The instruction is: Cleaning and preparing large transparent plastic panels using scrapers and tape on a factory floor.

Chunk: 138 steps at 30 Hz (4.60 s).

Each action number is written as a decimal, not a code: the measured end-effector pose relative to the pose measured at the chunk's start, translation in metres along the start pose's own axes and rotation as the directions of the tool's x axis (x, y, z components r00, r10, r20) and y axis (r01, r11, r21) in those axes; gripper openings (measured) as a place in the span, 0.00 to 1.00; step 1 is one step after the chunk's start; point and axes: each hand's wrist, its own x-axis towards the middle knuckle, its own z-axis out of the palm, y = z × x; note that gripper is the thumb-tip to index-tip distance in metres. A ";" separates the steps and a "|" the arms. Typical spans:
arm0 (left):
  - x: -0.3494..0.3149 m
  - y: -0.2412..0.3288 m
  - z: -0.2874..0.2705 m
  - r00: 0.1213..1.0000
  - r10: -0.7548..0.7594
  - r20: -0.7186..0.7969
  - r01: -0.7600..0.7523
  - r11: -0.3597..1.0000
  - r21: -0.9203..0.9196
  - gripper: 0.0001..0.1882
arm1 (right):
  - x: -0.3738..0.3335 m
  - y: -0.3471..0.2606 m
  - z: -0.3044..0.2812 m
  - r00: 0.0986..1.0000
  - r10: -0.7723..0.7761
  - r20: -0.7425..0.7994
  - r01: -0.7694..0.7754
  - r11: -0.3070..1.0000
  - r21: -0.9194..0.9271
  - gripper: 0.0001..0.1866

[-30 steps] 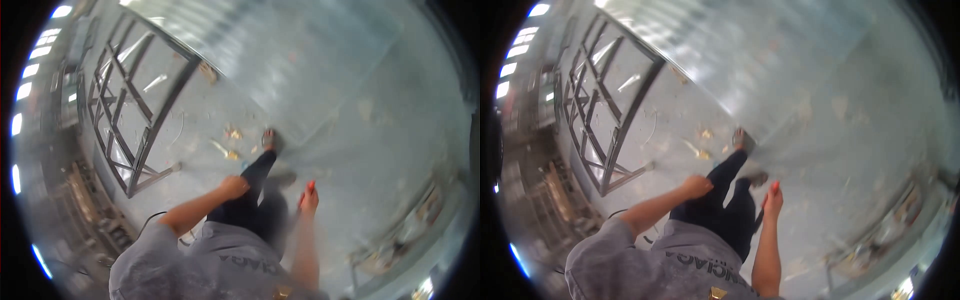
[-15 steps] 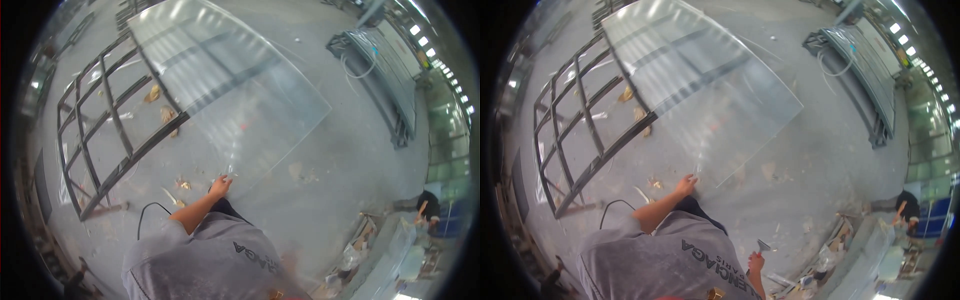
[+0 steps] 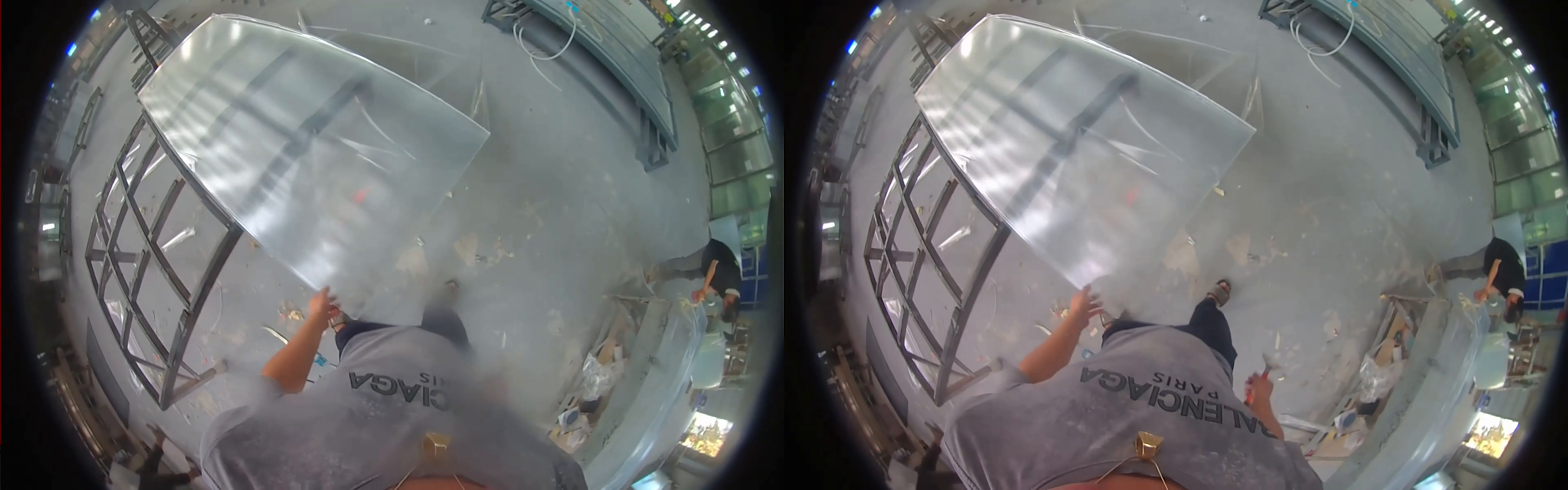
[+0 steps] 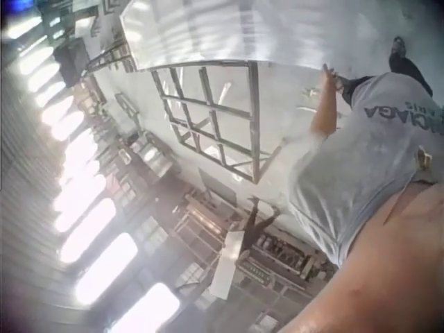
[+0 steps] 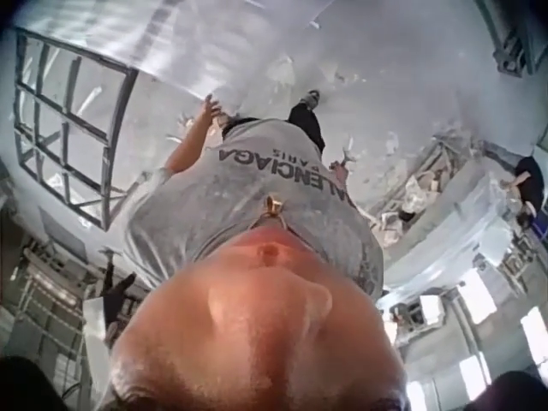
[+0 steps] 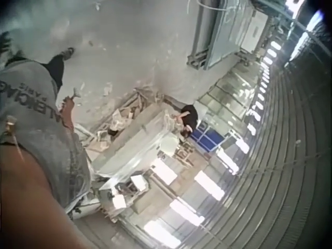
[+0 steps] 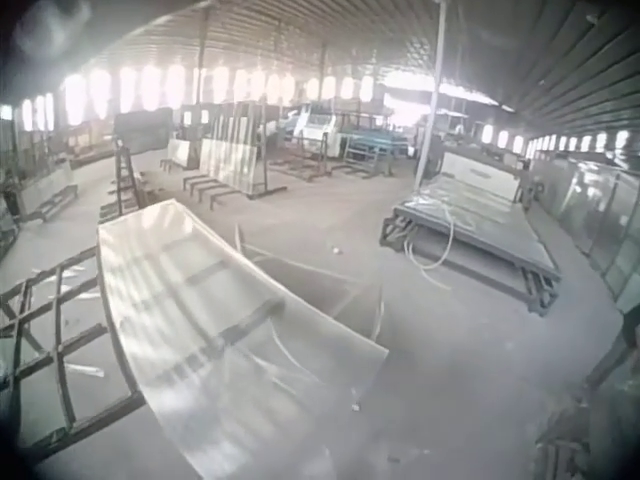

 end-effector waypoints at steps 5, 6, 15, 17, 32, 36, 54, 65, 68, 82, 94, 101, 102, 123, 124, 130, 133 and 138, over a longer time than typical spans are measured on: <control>0.015 -0.028 0.001 0.903 0.177 -0.393 -0.091 0.970 0.226 0.36 | -0.003 -0.272 0.054 0.940 -0.337 0.056 0.317 0.798 -0.513 0.10; 0.006 -0.027 0.027 0.908 0.157 -0.389 -0.074 0.972 0.221 0.36 | 0.017 -0.308 0.055 0.917 -0.381 0.119 0.390 0.790 -0.473 0.10; -0.066 0.062 0.217 0.638 0.736 -0.226 -0.330 0.527 0.783 0.36 | 0.066 -0.525 0.169 0.804 -0.497 0.328 0.593 0.618 -0.517 0.11; -0.053 0.094 0.264 0.628 0.768 -0.127 -0.387 0.450 0.805 0.35 | 0.074 -0.538 0.184 0.785 -0.505 0.358 0.615 0.568 -0.547 0.11; 0.120 0.305 0.420 0.391 0.650 -0.651 0.008 0.706 0.709 0.40 | 0.082 -0.705 0.336 0.514 -0.245 0.822 0.853 0.047 -0.520 0.22; 0.126 0.291 0.422 0.285 0.686 -0.670 0.054 0.686 0.726 0.39 | 0.093 -0.746 0.386 0.439 -0.040 0.898 0.894 -0.080 -0.441 0.22; 0.111 0.284 0.426 0.248 0.732 -0.635 0.091 0.635 0.767 0.37 | 0.096 -0.799 0.432 0.463 0.409 0.786 0.886 -0.193 -0.422 0.21; 0.110 0.284 0.426 0.251 0.722 -0.644 0.043 0.657 0.753 0.34 | 0.114 -0.773 0.571 0.294 0.137 0.946 0.956 -0.057 -0.289 0.21; 0.105 0.279 0.431 0.255 0.722 -0.643 0.044 0.656 0.753 0.33 | 0.137 -0.799 0.549 0.341 0.138 0.930 0.937 -0.129 -0.325 0.21; 0.109 0.282 0.435 0.234 0.743 -0.627 0.045 0.636 0.770 0.32 | 0.117 -0.793 0.443 0.416 0.524 0.743 0.844 0.080 -0.530 0.24; 0.106 0.279 0.431 0.239 0.744 -0.624 0.062 0.629 0.775 0.33 | 0.108 -0.788 0.515 0.337 0.497 0.800 0.932 -0.055 -0.358 0.23; 0.110 0.281 0.429 0.234 0.753 -0.616 0.075 0.617 0.783 0.32 | 0.102 -0.790 0.529 0.353 0.531 0.770 0.925 -0.077 -0.371 0.23; 0.109 0.281 0.431 0.234 0.756 -0.611 0.069 0.614 0.786 0.32 | 0.102 -0.791 0.528 0.356 0.535 0.766 0.924 -0.081 -0.373 0.23; 0.102 0.275 0.431 0.225 0.760 -0.610 0.088 0.608 0.789 0.31 | 0.096 -0.772 0.595 0.239 0.434 0.869 0.970 -0.146 -0.193 0.23; 0.100 0.271 0.437 0.239 0.751 -0.616 0.085 0.616 0.783 0.31 | 0.089 -0.772 0.609 0.258 0.428 0.866 0.966 -0.124 -0.227 0.23; 0.088 0.274 0.439 0.265 0.717 -0.645 0.090 0.647 0.757 0.31 | 0.076 -0.778 0.598 0.230 0.423 0.876 0.972 -0.132 -0.192 0.23; 0.089 0.275 0.439 0.267 0.717 -0.644 0.085 0.649 0.756 0.30 | 0.065 -0.776 0.650 0.403 0.477 0.781 0.911 -0.288 -0.294 0.22; 0.088 0.270 0.443 0.287 0.710 -0.643 0.118 0.640 0.759 0.30 | 0.071 -0.779 0.622 0.118 0.419 0.900 0.986 -0.155 -0.057 0.22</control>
